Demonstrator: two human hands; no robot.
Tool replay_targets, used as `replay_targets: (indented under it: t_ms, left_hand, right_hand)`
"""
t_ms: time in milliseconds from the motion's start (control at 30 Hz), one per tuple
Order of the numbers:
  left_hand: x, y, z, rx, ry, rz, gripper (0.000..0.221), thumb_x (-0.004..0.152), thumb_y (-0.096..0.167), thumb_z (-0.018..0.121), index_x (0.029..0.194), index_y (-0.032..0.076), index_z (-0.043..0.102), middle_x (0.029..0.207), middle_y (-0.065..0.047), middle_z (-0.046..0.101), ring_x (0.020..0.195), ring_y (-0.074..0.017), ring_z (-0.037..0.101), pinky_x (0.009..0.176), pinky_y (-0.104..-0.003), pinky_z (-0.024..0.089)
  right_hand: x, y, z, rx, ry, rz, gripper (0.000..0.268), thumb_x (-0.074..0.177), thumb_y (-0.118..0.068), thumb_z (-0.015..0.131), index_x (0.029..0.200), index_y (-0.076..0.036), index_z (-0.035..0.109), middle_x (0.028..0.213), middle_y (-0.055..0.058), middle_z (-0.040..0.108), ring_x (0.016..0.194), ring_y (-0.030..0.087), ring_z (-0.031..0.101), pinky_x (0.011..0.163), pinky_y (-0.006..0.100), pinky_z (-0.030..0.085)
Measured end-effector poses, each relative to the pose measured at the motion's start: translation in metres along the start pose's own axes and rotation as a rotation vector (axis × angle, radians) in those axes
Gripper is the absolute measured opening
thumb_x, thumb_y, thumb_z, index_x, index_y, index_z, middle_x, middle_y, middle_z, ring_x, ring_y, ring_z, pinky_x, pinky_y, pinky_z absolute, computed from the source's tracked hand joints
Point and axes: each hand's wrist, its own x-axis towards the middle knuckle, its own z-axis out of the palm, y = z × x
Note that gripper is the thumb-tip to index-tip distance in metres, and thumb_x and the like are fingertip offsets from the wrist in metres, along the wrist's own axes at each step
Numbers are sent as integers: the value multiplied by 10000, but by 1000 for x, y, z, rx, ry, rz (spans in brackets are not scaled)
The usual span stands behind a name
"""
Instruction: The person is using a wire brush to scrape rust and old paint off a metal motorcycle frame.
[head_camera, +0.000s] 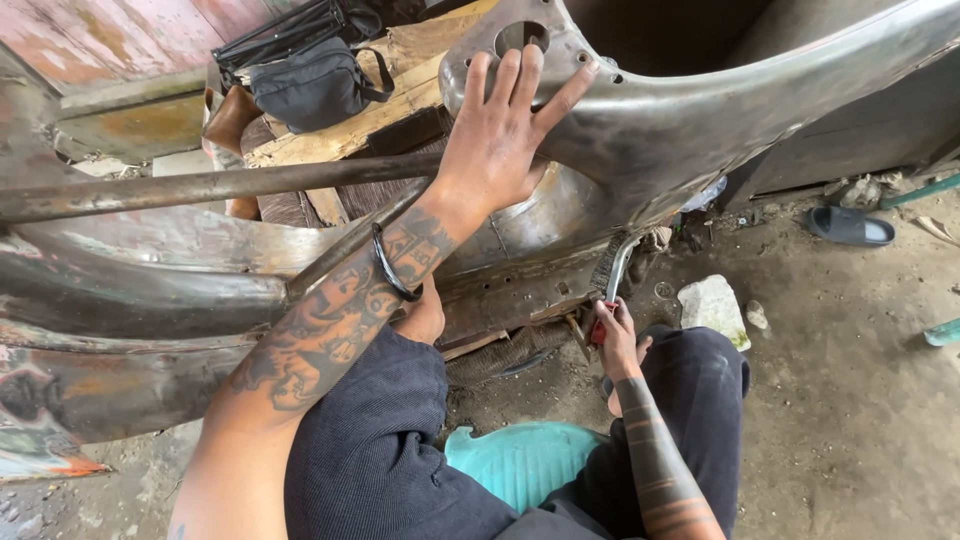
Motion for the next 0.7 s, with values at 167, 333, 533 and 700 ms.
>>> replay_targets:
  t_ms: [167,333,533,700]
  left_hand:
    - [0,1,1,-29,16,5,1147,901,730,682,1666,222,-5,1523,-257,385,1366,-383,423,1138,-566,284]
    - [0,-1,-1,-11,10,5,1170,874,751,683,1663,220,1,1517,-253,380,1351,-374,415,1134,-559,289]
    - [0,-1,-4,3,5,2,1164,895,760,668,1661,219,-23,1515,-250,378,1338,-366,418,1132,-550,291]
    - [-2,1,-2,-39,-23,10,1196,891,745,715,1655,228,-47,1555,-261,347,1378,-379,405,1149,-563,286]
  right_hand:
    - [8,3,-8,-174,12,9,220,985,-330,654,899,-157,550,736,-29,450,611,80,428,509,209,396]
    - [12,12,-7,45,-38,-76,144,968,-205,705,1022,-151,583,815,-49,527,690,51,494,555,186,416]
    - [0,0,0,-15,-60,-63,171,953,-205,696,926,-153,536,758,-32,466,605,67,452,487,209,387]
    - [-6,-1,5,19,-38,-6,197,920,-96,732,998,-128,555,781,0,575,655,87,573,603,208,456]
